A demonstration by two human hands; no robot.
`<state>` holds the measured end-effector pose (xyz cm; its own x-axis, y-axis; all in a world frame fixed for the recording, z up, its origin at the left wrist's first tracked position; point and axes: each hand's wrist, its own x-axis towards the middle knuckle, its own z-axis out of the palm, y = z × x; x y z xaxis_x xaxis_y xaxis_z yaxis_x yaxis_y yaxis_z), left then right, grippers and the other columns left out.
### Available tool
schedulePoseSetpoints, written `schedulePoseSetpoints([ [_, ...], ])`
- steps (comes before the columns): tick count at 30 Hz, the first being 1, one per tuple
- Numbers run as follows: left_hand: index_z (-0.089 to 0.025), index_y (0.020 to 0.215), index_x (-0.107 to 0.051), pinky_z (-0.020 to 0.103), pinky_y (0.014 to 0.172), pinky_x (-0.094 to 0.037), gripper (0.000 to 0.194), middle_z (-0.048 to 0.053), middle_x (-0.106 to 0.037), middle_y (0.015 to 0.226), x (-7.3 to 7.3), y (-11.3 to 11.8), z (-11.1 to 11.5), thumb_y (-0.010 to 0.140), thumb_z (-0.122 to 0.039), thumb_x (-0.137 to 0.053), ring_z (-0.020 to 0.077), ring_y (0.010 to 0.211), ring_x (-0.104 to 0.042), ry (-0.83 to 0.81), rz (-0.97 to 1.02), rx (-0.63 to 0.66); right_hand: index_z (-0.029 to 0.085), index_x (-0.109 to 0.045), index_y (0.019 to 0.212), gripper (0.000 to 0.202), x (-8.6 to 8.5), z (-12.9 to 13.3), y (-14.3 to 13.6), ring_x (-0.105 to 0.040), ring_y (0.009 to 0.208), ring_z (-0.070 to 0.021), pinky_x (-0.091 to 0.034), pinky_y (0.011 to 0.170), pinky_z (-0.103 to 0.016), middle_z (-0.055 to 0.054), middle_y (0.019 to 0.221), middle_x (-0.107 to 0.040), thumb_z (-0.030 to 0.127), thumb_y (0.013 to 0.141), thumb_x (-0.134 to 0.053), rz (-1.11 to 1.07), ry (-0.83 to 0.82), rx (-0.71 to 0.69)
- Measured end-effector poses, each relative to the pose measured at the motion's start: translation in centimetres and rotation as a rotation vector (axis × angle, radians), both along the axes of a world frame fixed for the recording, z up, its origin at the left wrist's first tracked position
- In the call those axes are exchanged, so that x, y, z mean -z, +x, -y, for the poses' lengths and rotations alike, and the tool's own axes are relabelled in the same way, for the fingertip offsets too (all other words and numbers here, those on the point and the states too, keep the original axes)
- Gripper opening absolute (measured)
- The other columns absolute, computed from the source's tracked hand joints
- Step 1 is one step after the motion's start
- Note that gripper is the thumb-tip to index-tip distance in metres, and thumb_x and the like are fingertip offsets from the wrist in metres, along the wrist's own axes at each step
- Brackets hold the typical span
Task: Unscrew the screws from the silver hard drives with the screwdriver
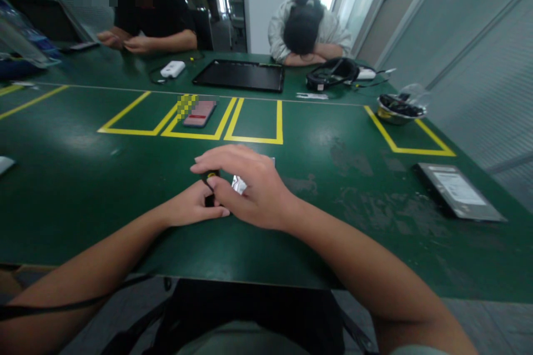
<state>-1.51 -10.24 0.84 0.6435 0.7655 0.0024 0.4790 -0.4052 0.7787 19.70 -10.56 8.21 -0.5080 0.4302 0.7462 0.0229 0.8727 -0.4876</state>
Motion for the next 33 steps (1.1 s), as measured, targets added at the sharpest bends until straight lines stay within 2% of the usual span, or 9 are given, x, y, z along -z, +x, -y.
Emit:
schedulePoseSetpoints([
  [3,-0.015,0.080,-0.061,0.025,0.059,-0.041,0.025,-0.002,-0.058,0.070,-0.17,0.02,0.07,0.080,-0.039,-0.069,0.0118,0.063,-0.053,0.000,-0.016,-0.015,0.017,-0.065,0.111,0.022,-0.05,0.08,-0.03,-0.063,0.113,-0.0185,-0.051,0.097,-0.039,-0.010,0.116,-0.069,0.017,0.091,-0.057,0.007,0.006,0.005],
  [6,-0.015,0.078,-0.059,0.024,0.059,-0.040,0.023,-0.003,-0.056,0.067,-0.33,0.07,0.13,0.079,-0.036,-0.069,0.0113,0.062,-0.052,0.000,-0.018,-0.025,0.018,-0.067,0.104,0.016,-0.04,0.10,-0.10,-0.064,0.103,-0.0180,-0.053,0.090,-0.036,-0.008,0.106,-0.070,0.023,0.089,-0.064,-0.018,0.016,0.053],
  [8,-0.015,0.075,-0.057,0.024,0.058,-0.040,0.026,-0.003,-0.055,0.066,-0.30,0.09,0.12,0.079,-0.037,-0.070,0.0106,0.061,-0.051,-0.001,-0.007,-0.018,0.018,-0.067,0.105,0.016,-0.04,0.07,-0.06,-0.065,0.101,-0.0169,-0.053,0.090,-0.035,-0.007,0.103,-0.071,0.020,0.090,-0.061,-0.026,0.011,0.054],
  [12,-0.015,0.069,-0.055,0.024,0.058,-0.039,0.031,-0.002,-0.056,0.067,-0.08,0.10,0.12,0.079,-0.040,-0.070,0.0101,0.061,-0.050,0.002,-0.004,-0.024,0.017,-0.063,0.119,0.030,-0.12,0.05,0.18,-0.065,0.112,-0.0159,-0.051,0.099,-0.035,-0.008,0.118,-0.071,0.012,0.092,-0.051,0.028,-0.018,0.001],
  [17,-0.015,0.080,-0.062,0.024,0.057,-0.040,0.026,-0.002,-0.057,0.069,-0.08,0.15,0.30,0.080,-0.040,-0.068,0.0110,0.062,-0.051,-0.005,0.001,-0.035,0.017,-0.064,0.118,0.030,-0.26,0.06,0.15,-0.063,0.116,-0.0154,-0.051,0.100,-0.035,-0.008,0.118,-0.072,0.012,0.093,-0.048,0.043,-0.006,-0.049],
  [20,-0.015,0.077,-0.060,0.024,0.058,-0.040,0.025,-0.002,-0.057,0.068,-0.31,0.19,0.38,0.080,-0.038,-0.068,0.0112,0.061,-0.052,-0.005,-0.022,-0.039,0.017,-0.065,0.115,0.025,-0.29,-0.01,0.01,-0.065,0.110,-0.0149,-0.052,0.096,-0.033,-0.007,0.113,-0.073,0.016,0.093,-0.054,0.036,0.006,-0.038],
  [26,-0.016,0.079,-0.061,0.027,0.064,-0.045,0.026,0.000,-0.061,0.071,-0.47,0.10,0.20,0.079,-0.041,-0.068,0.0145,0.069,-0.056,0.021,-0.036,-0.042,0.017,-0.067,0.101,0.019,-0.03,-0.13,-0.11,-0.062,0.086,-0.0145,-0.052,0.079,-0.031,-0.004,0.092,-0.069,0.024,0.084,-0.071,-0.038,0.003,0.056],
  [31,-0.016,0.082,-0.062,0.027,0.065,-0.046,0.026,0.000,-0.062,0.073,-0.20,0.04,0.08,0.079,-0.040,-0.068,0.0155,0.070,-0.058,-0.004,-0.005,-0.016,0.018,-0.065,0.104,0.016,-0.09,0.12,-0.06,-0.065,0.097,-0.0156,-0.052,0.079,-0.030,-0.006,0.103,-0.071,0.021,0.088,-0.064,-0.028,-0.033,0.040],
  [33,-0.016,0.081,-0.062,0.028,0.065,-0.046,0.026,0.000,-0.061,0.073,-0.20,0.05,0.12,0.079,-0.041,-0.068,0.0155,0.070,-0.057,0.000,-0.006,-0.028,0.018,-0.064,0.100,0.014,-0.21,0.20,-0.07,-0.064,0.091,-0.0141,-0.051,0.076,-0.028,-0.004,0.097,-0.070,0.021,0.086,-0.066,-0.028,-0.031,0.053],
])
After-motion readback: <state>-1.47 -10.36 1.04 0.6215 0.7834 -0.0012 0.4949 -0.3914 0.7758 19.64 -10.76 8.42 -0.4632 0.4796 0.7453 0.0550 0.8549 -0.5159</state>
